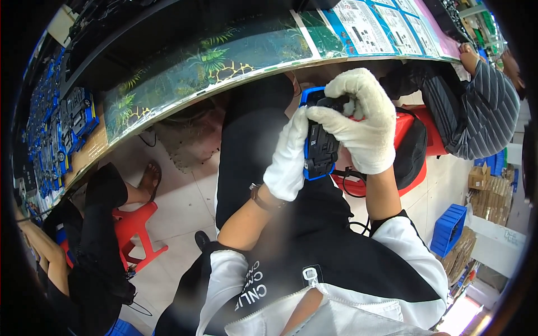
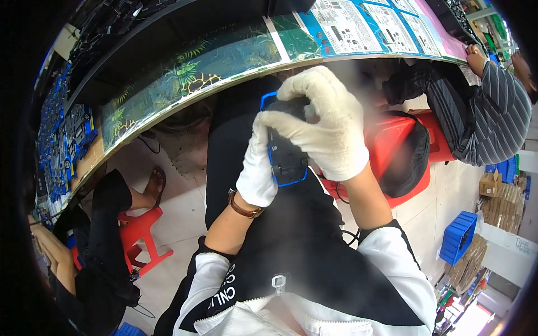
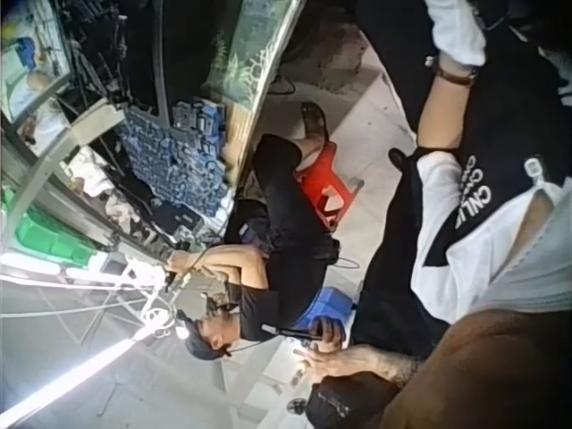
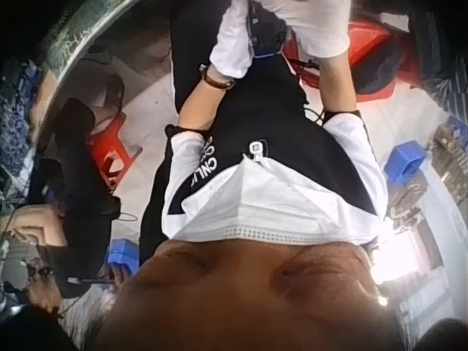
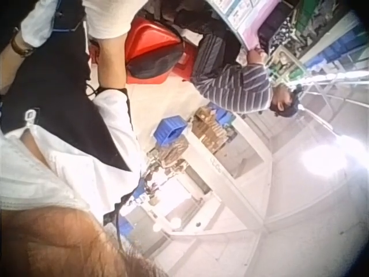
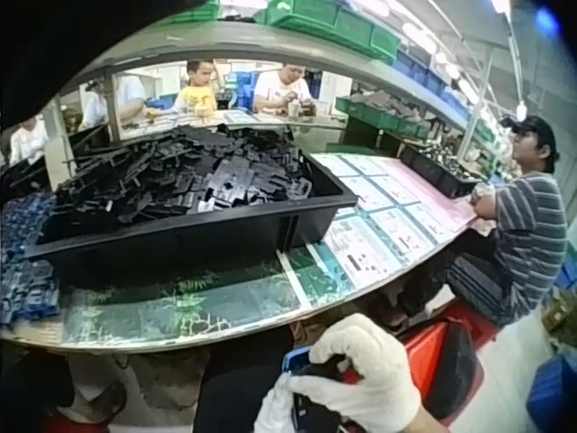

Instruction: The person assembles toy cars by taking plastic chassis pieces from a tray and snapping them onto toy car bodies by hand.

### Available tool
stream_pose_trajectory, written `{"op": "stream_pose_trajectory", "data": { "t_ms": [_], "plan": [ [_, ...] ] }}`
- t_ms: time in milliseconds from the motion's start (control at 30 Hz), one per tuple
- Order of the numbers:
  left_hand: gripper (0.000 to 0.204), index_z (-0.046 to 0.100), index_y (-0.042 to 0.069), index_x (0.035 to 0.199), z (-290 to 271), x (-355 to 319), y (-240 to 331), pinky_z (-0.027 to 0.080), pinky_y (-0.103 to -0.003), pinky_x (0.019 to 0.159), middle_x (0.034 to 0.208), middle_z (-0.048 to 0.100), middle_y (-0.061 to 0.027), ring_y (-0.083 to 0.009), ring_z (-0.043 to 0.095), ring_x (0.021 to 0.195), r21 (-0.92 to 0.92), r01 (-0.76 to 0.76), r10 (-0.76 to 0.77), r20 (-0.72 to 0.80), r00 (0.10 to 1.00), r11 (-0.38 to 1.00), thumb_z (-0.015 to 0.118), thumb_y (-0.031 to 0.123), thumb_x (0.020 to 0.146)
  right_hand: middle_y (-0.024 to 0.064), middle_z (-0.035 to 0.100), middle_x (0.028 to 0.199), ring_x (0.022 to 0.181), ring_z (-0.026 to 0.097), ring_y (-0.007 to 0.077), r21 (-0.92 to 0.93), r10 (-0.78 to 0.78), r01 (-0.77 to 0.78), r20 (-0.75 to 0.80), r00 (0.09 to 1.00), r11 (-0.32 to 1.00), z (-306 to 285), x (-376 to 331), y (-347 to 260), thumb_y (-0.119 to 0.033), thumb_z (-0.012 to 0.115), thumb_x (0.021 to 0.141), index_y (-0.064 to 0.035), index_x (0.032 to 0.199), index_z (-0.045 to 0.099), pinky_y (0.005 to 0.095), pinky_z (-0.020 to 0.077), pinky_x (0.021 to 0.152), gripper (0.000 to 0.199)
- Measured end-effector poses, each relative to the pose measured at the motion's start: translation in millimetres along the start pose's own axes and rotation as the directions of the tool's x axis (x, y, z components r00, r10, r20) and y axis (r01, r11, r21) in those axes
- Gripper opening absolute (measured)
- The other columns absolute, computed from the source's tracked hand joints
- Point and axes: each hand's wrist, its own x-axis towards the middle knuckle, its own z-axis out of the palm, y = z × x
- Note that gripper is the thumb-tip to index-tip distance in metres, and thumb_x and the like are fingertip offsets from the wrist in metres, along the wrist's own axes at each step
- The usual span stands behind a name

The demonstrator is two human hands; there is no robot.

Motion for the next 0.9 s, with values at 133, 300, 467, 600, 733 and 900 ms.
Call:
{"op": "stream_pose_trajectory", "data": {
  "t_ms": [133,300,467,600,733,900],
  "plan": [
    [0.067,0.046,0.009,0.136,-4.8,3.1,-2.8,0.056,-0.032,0.088,0.122,0.06,-0.0063,-0.0163,0.064,0.107,0.01,0.026,-0.027,0.091,0.995,1.0,0.05,0.061,0.094,-0.0002,0.059,0.087,0.069,0.049,0.0008,0.129,0.215,-0.21,-0.027,0.976,0.969,-0.5,-0.3,-9.0,-0.001,0.081,0.074,0.0008,0.111,0.064,0.0155,0.0405,0.057,0.041],
    [0.061,0.05,0.008,0.13,-3.1,1.4,0.1,0.059,-0.029,0.076,0.105,0.065,-0.005,-0.0147,0.068,0.087,-0.019,0.078,-0.076,0.069,0.995,0.997,0.045,0.059,0.097,-0.0009,0.064,0.087,0.066,0.051,0.0031,0.126,0.323,-0.326,0.044,0.946,0.937,-3.4,-2.9,-7.8,-0.007,0.079,0.076,-0.0025,0.106,0.068,0.0198,0.0458,0.06,0.032],
    [0.06,0.049,0.007,0.13,7.0,8.5,-3.1,0.06,-0.03,0.075,0.106,0.065,-0.007,-0.0159,0.069,0.087,-0.083,-0.059,0.054,-0.064,0.997,0.995,0.042,0.058,0.099,0.0009,0.061,0.093,0.069,0.053,0.0035,0.255,0.303,-0.316,0.09,0.949,0.914,-3.5,-9.0,-5.3,-0.002,0.075,0.079,-0.0043,0.114,0.066,0.0173,0.0465,0.06,0.037],
    [0.065,0.048,0.004,0.133,-4.4,6.9,-10.2,0.058,-0.032,0.082,0.116,0.063,-0.0099,-0.0179,0.067,0.097,0.037,-0.054,0.055,-0.017,0.998,0.998,0.041,0.059,0.099,0.0029,0.06,0.095,0.073,0.055,0.0044,0.247,0.376,-0.399,0.134,0.917,0.883,-7.9,-7.3,-6.8,-0.002,0.075,0.079,-0.0045,0.12,0.063,0.0176,0.0474,0.059,0.043],
    [0.066,0.049,0.004,0.132,-7.2,6.4,-12.2,0.057,-0.031,0.085,0.117,0.062,-0.0094,-0.0176,0.065,0.101,0.029,0.039,-0.039,-0.008,0.999,0.999,0.042,0.06,0.098,0.0031,0.059,0.095,0.075,0.057,0.0058,0.258,0.412,-0.421,0.092,0.907,0.87,-3.1,-5.4,-2.3,-0.003,0.074,0.079,-0.005,0.124,0.061,0.019,0.049,0.058,0.047],
    [0.062,0.051,0.006,0.13,-6.4,10.2,-19.4,0.057,-0.03,0.08,0.112,0.063,-0.0074,-0.0157,0.066,0.095,-0.058,-0.04,0.036,-0.061,0.997,0.998,0.043,0.059,0.098,0.0027,0.058,0.099,0.084,0.057,0.0081,0.317,0.458,-0.46,0.087,0.885,0.829,8.0,-17.9,10.2,-0.001,0.074,0.078,-0.0053,0.122,0.057,0.021,0.0515,0.066,0.047]
  ]
}}
